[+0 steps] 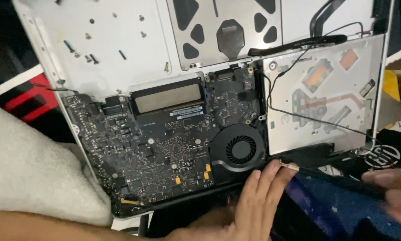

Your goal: The person uses a screwdriver to remove screws from the bottom casing of a disassembled laptop. They then use a plastic pry tool to carefully separate the casing from the internal components, working around the edges of the device.

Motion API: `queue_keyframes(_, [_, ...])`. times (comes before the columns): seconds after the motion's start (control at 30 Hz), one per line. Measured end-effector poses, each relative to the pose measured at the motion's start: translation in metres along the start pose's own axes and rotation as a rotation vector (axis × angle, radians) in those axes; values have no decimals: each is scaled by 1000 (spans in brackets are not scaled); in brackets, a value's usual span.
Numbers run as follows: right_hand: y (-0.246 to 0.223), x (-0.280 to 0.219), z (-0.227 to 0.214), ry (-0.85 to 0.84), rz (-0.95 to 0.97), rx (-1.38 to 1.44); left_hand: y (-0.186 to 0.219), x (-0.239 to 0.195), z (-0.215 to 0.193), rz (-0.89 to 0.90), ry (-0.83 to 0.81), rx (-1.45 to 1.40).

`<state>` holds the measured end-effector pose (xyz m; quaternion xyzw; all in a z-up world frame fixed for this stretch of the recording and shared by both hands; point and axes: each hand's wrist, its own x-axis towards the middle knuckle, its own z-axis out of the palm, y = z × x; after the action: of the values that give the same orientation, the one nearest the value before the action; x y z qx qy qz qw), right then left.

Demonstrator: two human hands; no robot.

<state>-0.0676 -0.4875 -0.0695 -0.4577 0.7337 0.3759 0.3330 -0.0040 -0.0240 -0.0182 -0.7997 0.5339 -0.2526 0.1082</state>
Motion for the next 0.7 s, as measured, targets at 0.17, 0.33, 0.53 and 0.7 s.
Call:
queue_keyframes(0.17, [63, 6, -21, 73, -1149, -568, 2, 1, -4, -66, -76, -10])
queue_keyframes(0.33, [54, -18, -8, 75, -744, -428, 13, 0, -1, -75, -90, -47])
queue_keyframes(0.53, [12, -66, 21, 48, -323, -108, 14, -1, 0, -56, -92, 0])
queue_keyframes(0.7, [-8, -67, 28, 123, -152, -53, 11, -4, 0, -71, -62, 27])
